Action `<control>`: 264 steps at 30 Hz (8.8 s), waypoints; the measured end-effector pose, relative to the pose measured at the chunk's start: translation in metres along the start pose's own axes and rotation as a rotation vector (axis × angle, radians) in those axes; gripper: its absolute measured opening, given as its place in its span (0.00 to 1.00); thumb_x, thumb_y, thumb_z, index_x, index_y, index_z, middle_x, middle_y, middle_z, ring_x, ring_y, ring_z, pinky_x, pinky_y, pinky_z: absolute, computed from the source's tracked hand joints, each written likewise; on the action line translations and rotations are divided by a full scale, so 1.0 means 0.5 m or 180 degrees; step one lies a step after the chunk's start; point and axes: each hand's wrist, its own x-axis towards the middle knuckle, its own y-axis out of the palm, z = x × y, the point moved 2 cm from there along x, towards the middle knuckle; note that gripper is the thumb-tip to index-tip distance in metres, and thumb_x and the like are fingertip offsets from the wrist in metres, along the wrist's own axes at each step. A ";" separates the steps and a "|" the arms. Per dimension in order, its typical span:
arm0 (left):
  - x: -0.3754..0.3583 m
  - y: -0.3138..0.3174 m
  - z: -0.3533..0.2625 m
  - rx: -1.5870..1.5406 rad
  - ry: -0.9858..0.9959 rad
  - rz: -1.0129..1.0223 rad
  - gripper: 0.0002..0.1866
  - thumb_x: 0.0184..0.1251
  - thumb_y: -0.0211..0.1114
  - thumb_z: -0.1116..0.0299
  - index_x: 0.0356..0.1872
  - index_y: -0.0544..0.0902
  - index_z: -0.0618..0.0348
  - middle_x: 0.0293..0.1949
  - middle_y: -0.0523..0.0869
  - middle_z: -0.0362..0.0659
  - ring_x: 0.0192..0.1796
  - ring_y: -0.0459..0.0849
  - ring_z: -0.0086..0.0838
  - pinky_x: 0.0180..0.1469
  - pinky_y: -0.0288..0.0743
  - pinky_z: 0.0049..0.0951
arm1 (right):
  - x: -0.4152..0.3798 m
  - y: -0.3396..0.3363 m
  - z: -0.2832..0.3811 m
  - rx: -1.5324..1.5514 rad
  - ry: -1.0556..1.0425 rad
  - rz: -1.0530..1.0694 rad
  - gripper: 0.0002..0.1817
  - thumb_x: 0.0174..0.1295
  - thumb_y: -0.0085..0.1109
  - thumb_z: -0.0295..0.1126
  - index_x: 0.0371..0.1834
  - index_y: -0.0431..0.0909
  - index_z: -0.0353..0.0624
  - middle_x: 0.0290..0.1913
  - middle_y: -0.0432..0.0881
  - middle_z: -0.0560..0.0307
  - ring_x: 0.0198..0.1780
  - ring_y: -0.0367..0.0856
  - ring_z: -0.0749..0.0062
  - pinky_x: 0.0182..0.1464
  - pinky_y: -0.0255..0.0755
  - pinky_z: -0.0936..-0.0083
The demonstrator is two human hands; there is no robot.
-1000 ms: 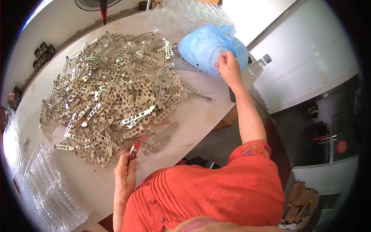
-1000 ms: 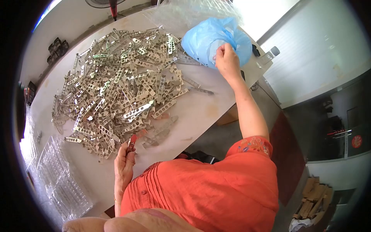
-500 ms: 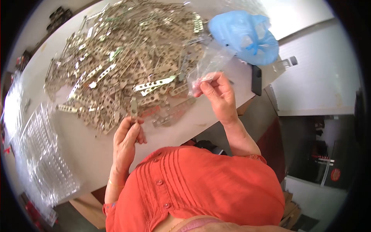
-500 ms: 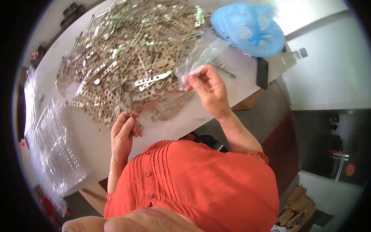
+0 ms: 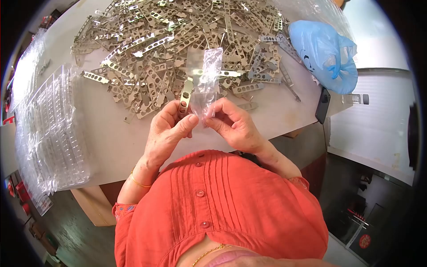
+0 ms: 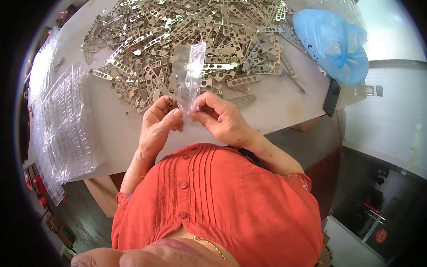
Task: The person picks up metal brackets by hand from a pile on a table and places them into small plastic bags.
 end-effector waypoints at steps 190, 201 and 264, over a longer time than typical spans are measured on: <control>-0.048 0.014 -0.017 0.1878 0.0021 0.0212 0.12 0.80 0.59 0.64 0.49 0.75 0.64 0.43 0.84 0.51 0.44 0.83 0.35 0.48 0.77 0.34 | 0.009 -0.002 0.018 0.0863 0.1155 0.0537 0.14 0.69 0.67 0.26 0.56 0.78 0.41 0.47 0.83 0.59 0.38 0.80 0.78 0.37 0.76 0.79; -0.045 0.002 -0.004 0.1366 -0.0186 0.0104 0.08 0.80 0.59 0.67 0.44 0.75 0.62 0.34 0.82 0.43 0.35 0.76 0.24 0.40 0.73 0.27 | 0.008 0.023 0.013 0.0832 0.0955 0.0598 0.26 0.67 0.66 0.22 0.68 0.69 0.43 0.42 0.83 0.61 0.34 0.81 0.79 0.33 0.76 0.80; -0.033 0.006 -0.025 0.1466 0.0821 -0.0365 0.14 0.83 0.55 0.63 0.55 0.79 0.63 0.45 0.83 0.37 0.46 0.78 0.20 0.52 0.73 0.23 | 0.003 -0.033 0.014 0.0704 0.0771 -0.0046 0.08 0.78 0.55 0.34 0.49 0.75 0.41 0.30 0.83 0.57 0.24 0.80 0.77 0.28 0.77 0.78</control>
